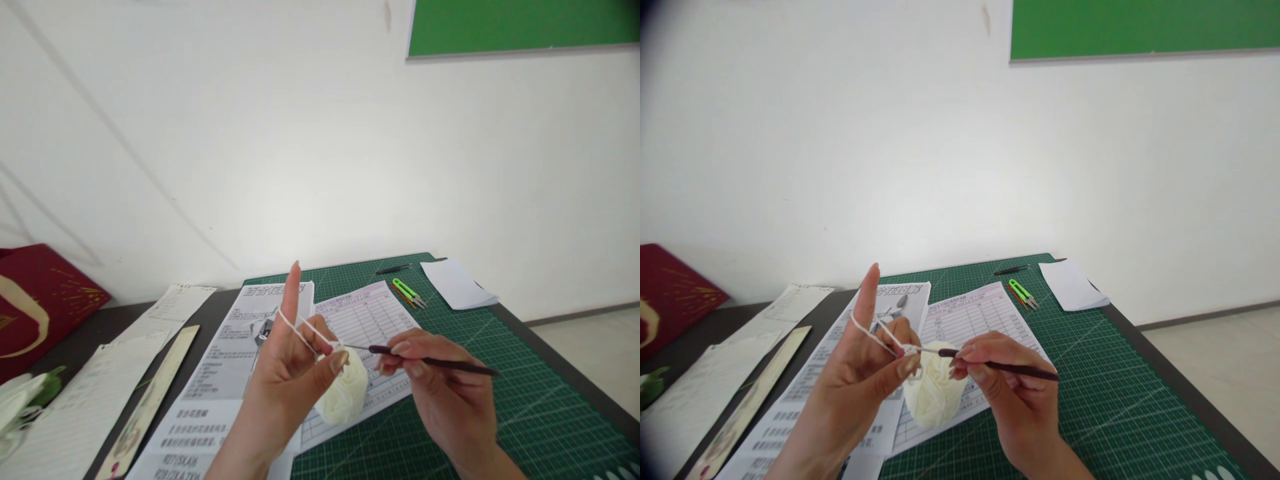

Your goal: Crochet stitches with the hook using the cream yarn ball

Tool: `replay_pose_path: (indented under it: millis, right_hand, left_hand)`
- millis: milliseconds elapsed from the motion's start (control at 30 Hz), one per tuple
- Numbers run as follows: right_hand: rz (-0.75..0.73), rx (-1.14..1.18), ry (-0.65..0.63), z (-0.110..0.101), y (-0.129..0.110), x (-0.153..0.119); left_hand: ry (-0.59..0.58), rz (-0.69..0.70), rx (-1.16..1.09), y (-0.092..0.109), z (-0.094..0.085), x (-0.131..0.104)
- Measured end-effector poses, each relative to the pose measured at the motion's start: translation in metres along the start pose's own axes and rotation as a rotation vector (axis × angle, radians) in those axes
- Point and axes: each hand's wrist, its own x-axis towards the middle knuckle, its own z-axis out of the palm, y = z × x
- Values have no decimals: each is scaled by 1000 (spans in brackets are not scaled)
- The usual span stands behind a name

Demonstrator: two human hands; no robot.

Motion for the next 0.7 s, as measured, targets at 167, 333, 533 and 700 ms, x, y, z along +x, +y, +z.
replay_pose_path:
  millis: [167, 333, 533, 700]
  right_hand:
    - [14, -9, -46, 4, 0, -1]
    - [-38, -109, -62, 4, -2, 0]
    - [27, -59, 60, 6, 5, -3]
    - [177, 40, 172, 8, 12, -2]
  left_hand:
    - [11, 80, 57, -9, 7, 0]
    - [92, 156, 138, -14, 11, 0]
    - [240, 119, 101, -15, 17, 0]
    - [317, 124, 37, -20, 23, 0]
